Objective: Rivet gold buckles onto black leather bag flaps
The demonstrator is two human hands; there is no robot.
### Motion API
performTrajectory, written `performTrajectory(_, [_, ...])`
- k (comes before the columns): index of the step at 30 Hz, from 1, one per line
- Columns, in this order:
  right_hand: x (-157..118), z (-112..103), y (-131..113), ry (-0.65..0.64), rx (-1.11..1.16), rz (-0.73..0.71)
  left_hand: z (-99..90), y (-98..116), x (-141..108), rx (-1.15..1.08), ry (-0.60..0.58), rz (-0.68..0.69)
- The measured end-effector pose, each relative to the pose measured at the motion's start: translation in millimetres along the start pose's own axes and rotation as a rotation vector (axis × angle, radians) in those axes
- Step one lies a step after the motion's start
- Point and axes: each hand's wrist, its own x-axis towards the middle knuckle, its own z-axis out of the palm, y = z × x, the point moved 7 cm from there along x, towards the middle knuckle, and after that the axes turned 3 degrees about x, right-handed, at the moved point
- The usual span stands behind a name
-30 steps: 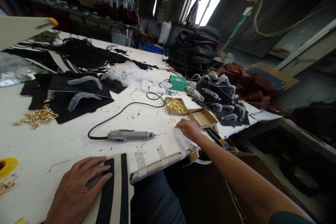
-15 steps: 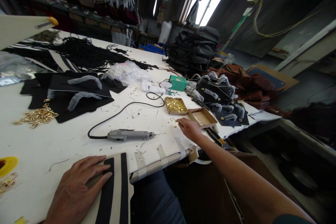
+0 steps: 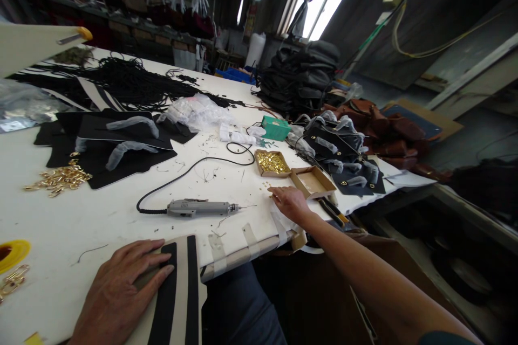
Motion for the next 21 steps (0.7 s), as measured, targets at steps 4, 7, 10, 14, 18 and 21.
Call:
performTrajectory(4, [-1.5,-2.9,-2.2,-0.015,-0.005,-0.026,0.2,0.0,-0.9,0.019,-0.003,0.009])
performTrajectory(7, [-2.6,-3.7,-1.3,-0.006,0.007,-0.023,0.4,0.1,-1.4,0.022,-0.005,0.002])
performTrajectory(10, [-3.3,-2.8,1.4,0.019,0.032,0.004,-0.5,1.4,-1.3,0.011,0.004,0.000])
performTrajectory(14, [-3.8,-8.5,12.4,0.088,0.081,0.080,-1.7,3.8,-0.6,0.007,0.014,0.010])
performTrajectory(18, [-10.4,-26.4,41.8,0.183,0.121,0.212,-1.1,1.8,-0.7,0.016,0.012,0.004])
performTrajectory(21, [-22.8,-32.8,66.9,0.178,0.152,0.295,1.4,-1.0,-1.0,0.020,-0.008,-0.007])
